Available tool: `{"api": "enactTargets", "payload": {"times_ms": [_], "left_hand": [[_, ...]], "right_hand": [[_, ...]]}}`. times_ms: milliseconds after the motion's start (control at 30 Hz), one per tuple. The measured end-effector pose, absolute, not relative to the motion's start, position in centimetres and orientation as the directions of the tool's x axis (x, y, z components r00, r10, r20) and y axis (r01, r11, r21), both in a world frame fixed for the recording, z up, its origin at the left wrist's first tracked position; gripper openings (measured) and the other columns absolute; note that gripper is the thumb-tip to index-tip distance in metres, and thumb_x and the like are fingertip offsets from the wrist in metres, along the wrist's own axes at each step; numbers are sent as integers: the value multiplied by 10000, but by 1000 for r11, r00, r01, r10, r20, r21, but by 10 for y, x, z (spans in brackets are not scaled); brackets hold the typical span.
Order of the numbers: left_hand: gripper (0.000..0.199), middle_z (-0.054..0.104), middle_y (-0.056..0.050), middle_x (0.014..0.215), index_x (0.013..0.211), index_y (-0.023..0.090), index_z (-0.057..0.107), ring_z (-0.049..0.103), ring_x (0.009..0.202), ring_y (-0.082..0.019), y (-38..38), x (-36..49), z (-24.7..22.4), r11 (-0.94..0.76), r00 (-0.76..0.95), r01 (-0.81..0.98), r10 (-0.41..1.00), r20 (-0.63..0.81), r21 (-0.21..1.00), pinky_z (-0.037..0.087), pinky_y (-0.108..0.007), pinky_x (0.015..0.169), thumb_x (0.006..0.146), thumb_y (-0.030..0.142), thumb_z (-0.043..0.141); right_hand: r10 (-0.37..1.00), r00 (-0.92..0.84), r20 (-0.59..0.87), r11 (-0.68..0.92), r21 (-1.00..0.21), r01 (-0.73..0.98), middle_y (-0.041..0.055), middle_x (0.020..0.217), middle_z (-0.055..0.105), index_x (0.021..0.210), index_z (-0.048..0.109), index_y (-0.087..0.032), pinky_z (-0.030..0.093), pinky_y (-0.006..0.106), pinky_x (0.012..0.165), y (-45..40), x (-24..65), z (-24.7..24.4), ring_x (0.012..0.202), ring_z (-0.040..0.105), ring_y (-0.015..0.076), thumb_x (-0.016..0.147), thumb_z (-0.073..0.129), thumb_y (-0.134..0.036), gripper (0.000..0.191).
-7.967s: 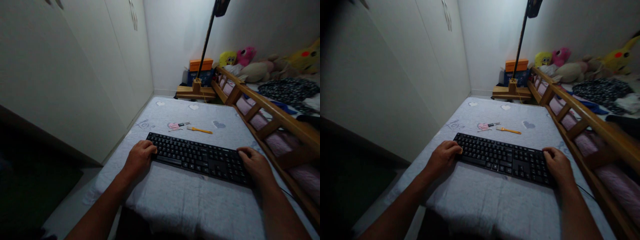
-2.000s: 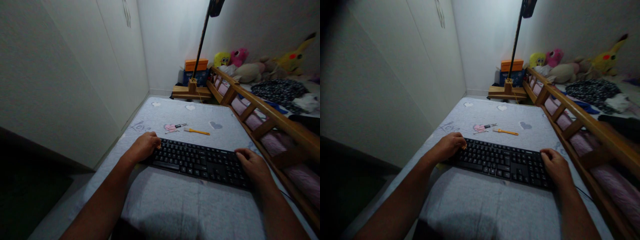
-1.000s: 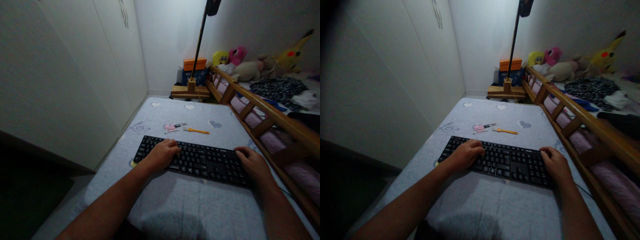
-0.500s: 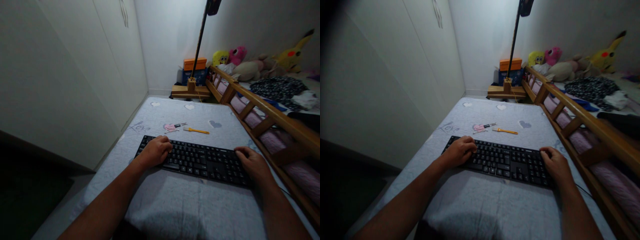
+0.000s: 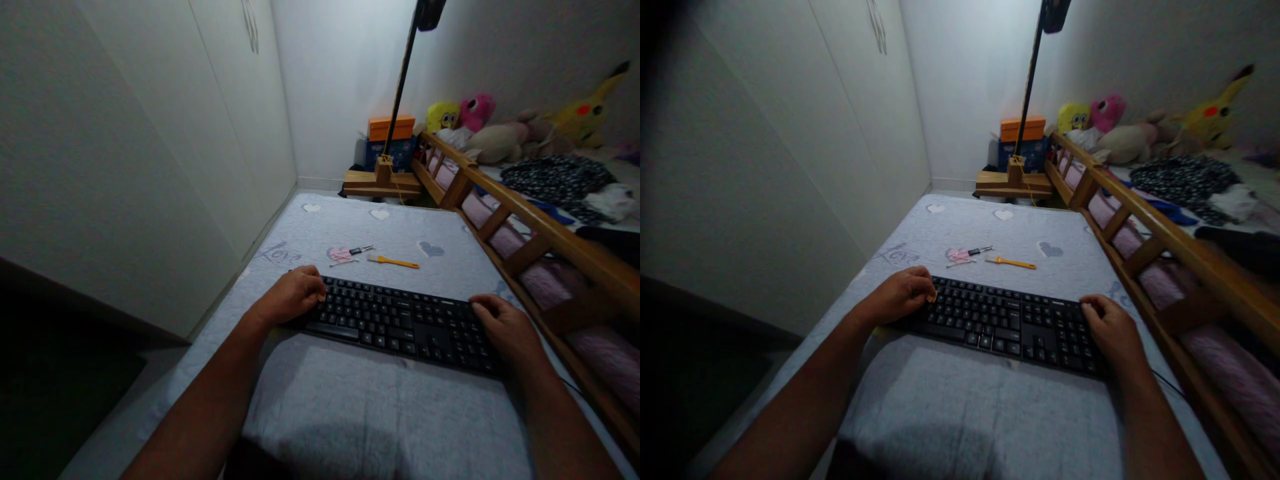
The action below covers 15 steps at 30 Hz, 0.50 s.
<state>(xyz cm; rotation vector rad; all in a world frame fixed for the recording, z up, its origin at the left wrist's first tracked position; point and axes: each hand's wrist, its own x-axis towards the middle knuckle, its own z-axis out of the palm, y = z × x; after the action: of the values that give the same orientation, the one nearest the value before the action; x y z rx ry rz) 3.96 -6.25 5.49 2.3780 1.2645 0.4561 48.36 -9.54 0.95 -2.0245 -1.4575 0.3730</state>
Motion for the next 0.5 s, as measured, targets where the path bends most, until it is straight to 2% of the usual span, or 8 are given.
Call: {"api": "enactTargets", "payload": {"times_ms": [500], "left_hand": [[166, 646, -29, 881, 755, 172, 737, 619, 808, -151, -57, 14, 68, -375, 444, 785, 896, -25, 493, 474, -254, 762, 765, 71, 606]], "right_hand": [[927, 348, 139, -193, -617, 763, 74, 839, 750, 875, 729, -232, 493, 385, 744, -95, 487, 4, 791, 678, 276, 751, 548, -488, 338]]}}
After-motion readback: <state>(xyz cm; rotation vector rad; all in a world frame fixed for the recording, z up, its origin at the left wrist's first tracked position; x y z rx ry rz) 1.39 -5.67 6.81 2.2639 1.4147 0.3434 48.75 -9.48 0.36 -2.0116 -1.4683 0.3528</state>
